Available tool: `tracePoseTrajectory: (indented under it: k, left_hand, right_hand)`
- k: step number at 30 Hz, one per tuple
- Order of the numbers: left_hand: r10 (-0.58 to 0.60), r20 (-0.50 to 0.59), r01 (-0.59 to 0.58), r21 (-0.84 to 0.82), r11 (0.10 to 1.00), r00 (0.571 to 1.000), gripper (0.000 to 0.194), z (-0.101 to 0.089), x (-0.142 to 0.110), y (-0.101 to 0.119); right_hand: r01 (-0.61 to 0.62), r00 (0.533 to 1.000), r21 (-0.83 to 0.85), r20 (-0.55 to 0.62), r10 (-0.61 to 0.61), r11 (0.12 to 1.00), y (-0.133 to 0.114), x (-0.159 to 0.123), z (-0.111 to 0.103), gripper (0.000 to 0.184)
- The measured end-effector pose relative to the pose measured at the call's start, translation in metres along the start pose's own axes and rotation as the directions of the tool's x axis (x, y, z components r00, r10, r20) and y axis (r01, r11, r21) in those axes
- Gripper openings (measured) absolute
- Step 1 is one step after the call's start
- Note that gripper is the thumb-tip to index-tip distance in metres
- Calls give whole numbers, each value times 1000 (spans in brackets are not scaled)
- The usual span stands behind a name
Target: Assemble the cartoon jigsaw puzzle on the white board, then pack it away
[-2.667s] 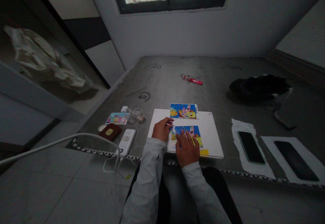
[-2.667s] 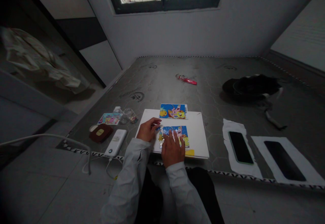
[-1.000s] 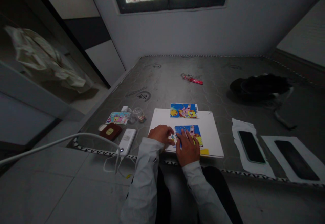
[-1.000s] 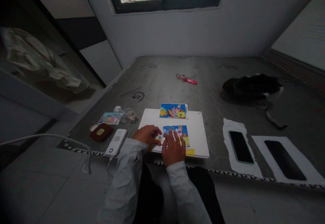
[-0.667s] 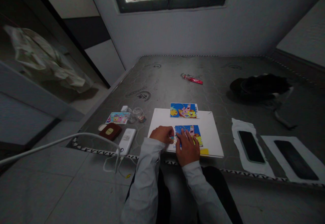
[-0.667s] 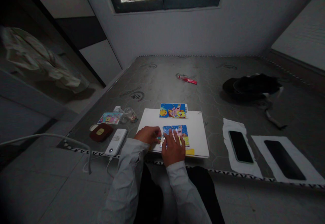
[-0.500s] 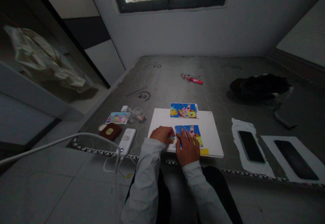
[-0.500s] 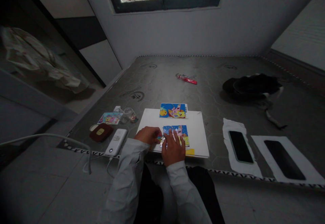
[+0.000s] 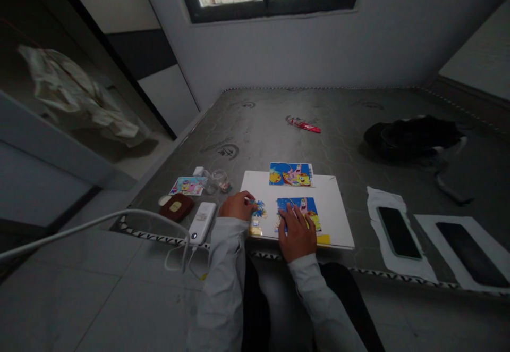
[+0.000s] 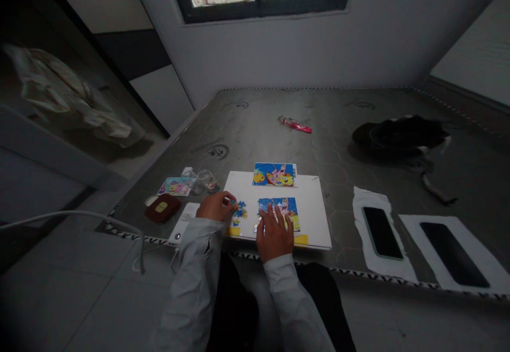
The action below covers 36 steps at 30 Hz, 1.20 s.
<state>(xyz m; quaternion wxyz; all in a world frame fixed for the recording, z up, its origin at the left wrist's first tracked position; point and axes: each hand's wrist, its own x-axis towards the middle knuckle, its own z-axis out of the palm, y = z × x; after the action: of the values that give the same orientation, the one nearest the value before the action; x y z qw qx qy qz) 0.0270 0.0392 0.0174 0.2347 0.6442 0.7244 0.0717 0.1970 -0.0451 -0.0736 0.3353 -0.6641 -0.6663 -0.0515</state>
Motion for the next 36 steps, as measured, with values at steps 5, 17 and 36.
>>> tracePoseTrajectory:
  k: [5, 17, 36]
  left_hand:
    - [-53, -74, 48, -66, 997, 996, 24, -2, -3, 0]
    - [374, 23, -375, 88, 923, 927, 28, 38, -5, 35]
    - [321, 18, -322, 69, 944, 947, 20, 45, -3, 47]
  right_hand:
    - [3, 1000, -4, 11, -3, 1000, 0, 1, 0, 29]
    - [8, 1000, -28, 20, -8, 1000, 2, 0, 1, 31]
    - [-17, 1000, -22, 7, 17, 1000, 2, 0, 1, 36]
